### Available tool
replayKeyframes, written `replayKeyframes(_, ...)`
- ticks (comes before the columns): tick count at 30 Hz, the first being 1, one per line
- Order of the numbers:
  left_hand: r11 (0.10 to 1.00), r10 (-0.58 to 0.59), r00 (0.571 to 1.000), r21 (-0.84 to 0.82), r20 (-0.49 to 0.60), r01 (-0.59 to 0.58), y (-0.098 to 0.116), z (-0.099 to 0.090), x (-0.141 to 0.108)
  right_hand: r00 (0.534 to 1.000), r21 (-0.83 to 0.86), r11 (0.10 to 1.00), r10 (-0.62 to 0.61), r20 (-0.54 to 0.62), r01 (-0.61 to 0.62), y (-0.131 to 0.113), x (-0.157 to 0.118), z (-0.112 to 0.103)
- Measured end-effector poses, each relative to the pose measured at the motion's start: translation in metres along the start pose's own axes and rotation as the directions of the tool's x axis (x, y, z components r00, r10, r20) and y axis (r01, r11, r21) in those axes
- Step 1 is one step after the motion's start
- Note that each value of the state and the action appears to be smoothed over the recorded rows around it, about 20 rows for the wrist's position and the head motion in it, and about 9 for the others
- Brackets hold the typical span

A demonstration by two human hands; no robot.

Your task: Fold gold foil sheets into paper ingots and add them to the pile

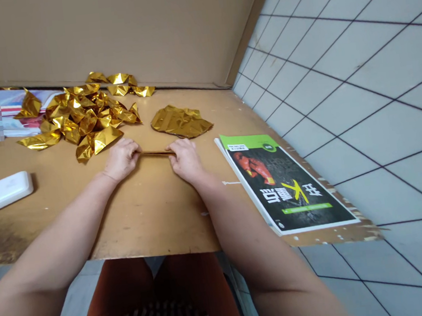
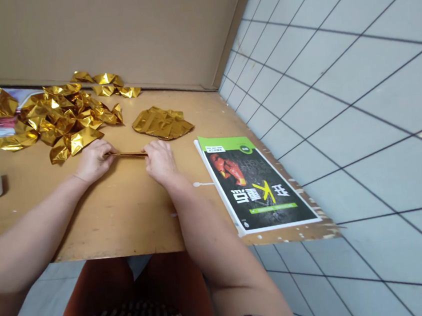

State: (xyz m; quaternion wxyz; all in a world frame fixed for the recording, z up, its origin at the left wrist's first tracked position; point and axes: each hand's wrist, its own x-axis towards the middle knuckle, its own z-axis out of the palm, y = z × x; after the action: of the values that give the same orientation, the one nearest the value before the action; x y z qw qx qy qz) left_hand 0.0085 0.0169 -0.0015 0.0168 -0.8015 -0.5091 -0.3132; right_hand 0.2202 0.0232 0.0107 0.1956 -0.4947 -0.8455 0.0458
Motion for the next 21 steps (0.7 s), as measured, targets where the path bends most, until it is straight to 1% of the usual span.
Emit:
replayKeyframes(3,1.0,-0.017,1.0,-0.025,0.007,0.017,0.0008,0.0,0.0007,1.0,-0.009,1.0,0.013,0.025,-0.013,-0.0043,0.0011,0.001)
replayKeyframes(8,0.987,-0.108,0.994,-0.12,0.003,0.107,-0.003,-0.0003,0.0012,0.997,0.01,0.997,0.082,0.011,-0.082,-0.0032,0.0031,0.0003)
replayKeyframes(10,0.981,-0.127,0.992,-0.148,0.005,0.126,-0.0035,-0.0003,0.001,0.995,0.028,0.994,0.102,0.011,-0.102,-0.0013,0.0034,0.0003)
replayKeyframes(16,0.973,-0.144,0.99,-0.181,-0.003,0.141,-0.0005,0.0003,0.0012,0.996,0.059,0.995,0.081,0.024,-0.082,-0.0049,0.0019,0.0012)
replayKeyframes(21,0.958,-0.2,0.98,-0.207,0.014,0.199,-0.0027,0.0032,0.0012,0.996,0.043,0.996,0.07,0.048,-0.072,-0.0095,0.0015,0.0023)
